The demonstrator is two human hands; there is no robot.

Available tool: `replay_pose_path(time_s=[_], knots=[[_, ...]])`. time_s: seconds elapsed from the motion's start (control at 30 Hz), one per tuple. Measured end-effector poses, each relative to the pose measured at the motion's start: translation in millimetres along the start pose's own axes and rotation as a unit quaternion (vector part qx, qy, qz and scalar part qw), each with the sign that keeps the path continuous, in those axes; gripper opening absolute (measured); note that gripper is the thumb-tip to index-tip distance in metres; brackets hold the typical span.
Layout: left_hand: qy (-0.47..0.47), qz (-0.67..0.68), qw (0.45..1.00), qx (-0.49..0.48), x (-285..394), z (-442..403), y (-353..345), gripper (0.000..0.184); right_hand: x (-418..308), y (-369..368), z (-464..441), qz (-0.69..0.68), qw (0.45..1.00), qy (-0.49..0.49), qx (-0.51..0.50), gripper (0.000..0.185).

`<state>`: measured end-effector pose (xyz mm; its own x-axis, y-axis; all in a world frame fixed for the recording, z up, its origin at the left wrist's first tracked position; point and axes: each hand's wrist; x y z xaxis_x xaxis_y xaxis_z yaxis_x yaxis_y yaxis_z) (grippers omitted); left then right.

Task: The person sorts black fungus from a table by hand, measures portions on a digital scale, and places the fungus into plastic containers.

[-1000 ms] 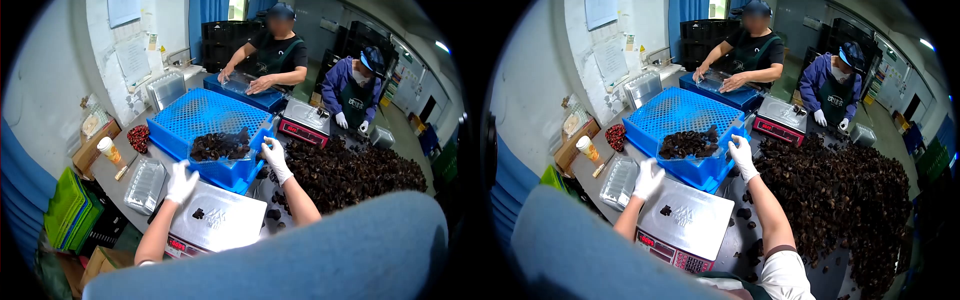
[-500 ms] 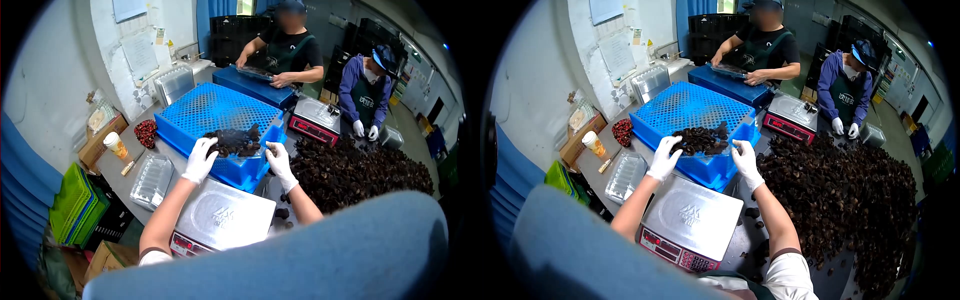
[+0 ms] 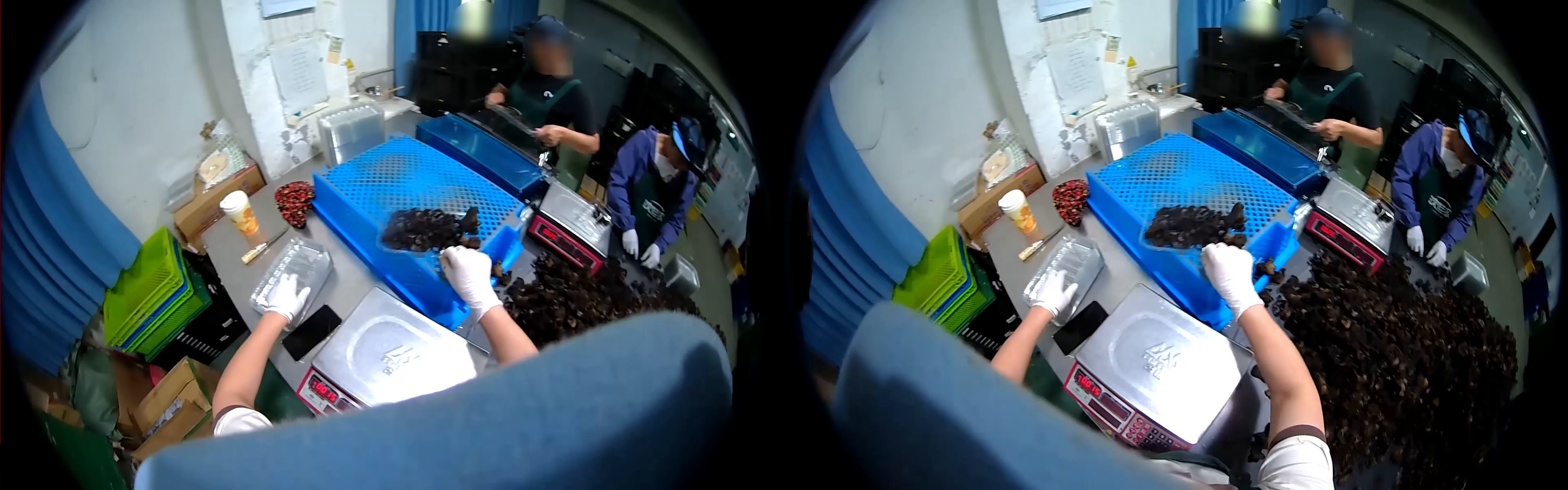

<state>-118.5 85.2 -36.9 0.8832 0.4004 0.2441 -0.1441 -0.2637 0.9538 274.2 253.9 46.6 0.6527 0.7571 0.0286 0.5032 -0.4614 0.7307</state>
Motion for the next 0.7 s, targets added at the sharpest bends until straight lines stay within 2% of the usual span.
replay_pose_path(time_s=[0.07, 0.1, 0.17, 0.23, 0.3, 0.4, 0.43, 0.5, 0.53, 0.57, 0.63, 0.7], knots=[[0.009, 0.034, 0.997, -0.061, -9.5, 8.2, -4.6, 0.03, 7.6, -9.4, -16.2, -0.009, 0.998, -0.054, -0.018, 0.013], [0.0, 0.037, 0.999, -0.013, -8.9, 15.3, -9.2, 0.024, 14.1, -18.0, -22.9, -0.016, 0.997, -0.074, -0.02, 0.013], [0.011, 0.046, 0.999, 0.015, -6.9, 16.5, -12.7, 0.022, 26.2, -32.8, -35.7, -0.002, 0.995, -0.102, -0.023, 0.013], [0.017, 0.08, 0.996, 0.029, -8.6, 14.4, -18.1, 0.021, 27.2, -31.4, -46.2, -0.008, 0.993, -0.116, -0.015, 0.025], [0.026, 0.111, 0.993, 0.041, -13.4, 14.0, -21.0, 0.02, 12.3, -8.7, -50.2, -0.076, 0.988, -0.132, -0.036, 0.027], [0.082, 0.188, 0.979, 0.008, -24.1, -0.3, -25.3, 0.019, -7.9, 19.8, -25.6, -0.178, 0.976, -0.124, -0.029, 0.023], [0.168, 0.273, 0.944, -0.083, -41.2, -13.0, -41.5, 0.016, -13.2, 36.7, -11.2, -0.204, 0.967, -0.136, -0.074, 0.023], [0.188, 0.321, 0.922, -0.107, -48.8, -20.7, -42.2, 0.014, -17.2, 59.4, 31.8, -0.274, 0.953, -0.12, -0.05, 0.022], [0.218, 0.403, 0.88, -0.127, -56.3, -26.1, -51.3, 0.014, -19.2, 75.6, 54.8, -0.328, 0.925, -0.172, -0.084, 0.023], [0.219, 0.433, 0.865, -0.129, -58.4, -29.5, -53.1, 0.016, -22.0, 93.1, 78.9, -0.356, 0.895, -0.244, -0.11, 0.022], [0.197, 0.327, 0.923, 0.036, -41.3, -19.4, -53.8, 0.016, -21.4, 122.5, 132.6, -0.363, 0.894, -0.254, -0.063, 0.021], [0.07, 0.25, 0.94, 0.221, 4.8, 10.0, -19.2, 0.014, -23.0, 153.2, 191.8, -0.373, 0.861, -0.342, -0.055, 0.021]])
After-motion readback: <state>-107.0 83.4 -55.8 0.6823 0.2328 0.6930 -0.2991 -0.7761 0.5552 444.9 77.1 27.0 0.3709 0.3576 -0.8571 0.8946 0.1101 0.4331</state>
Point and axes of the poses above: each hand's wrist, its own z-axis away from the middle knuckle, its own y-axis out of the back of the hand, x = y × z, and after that the axes turned 6 degrees about y, right-handed
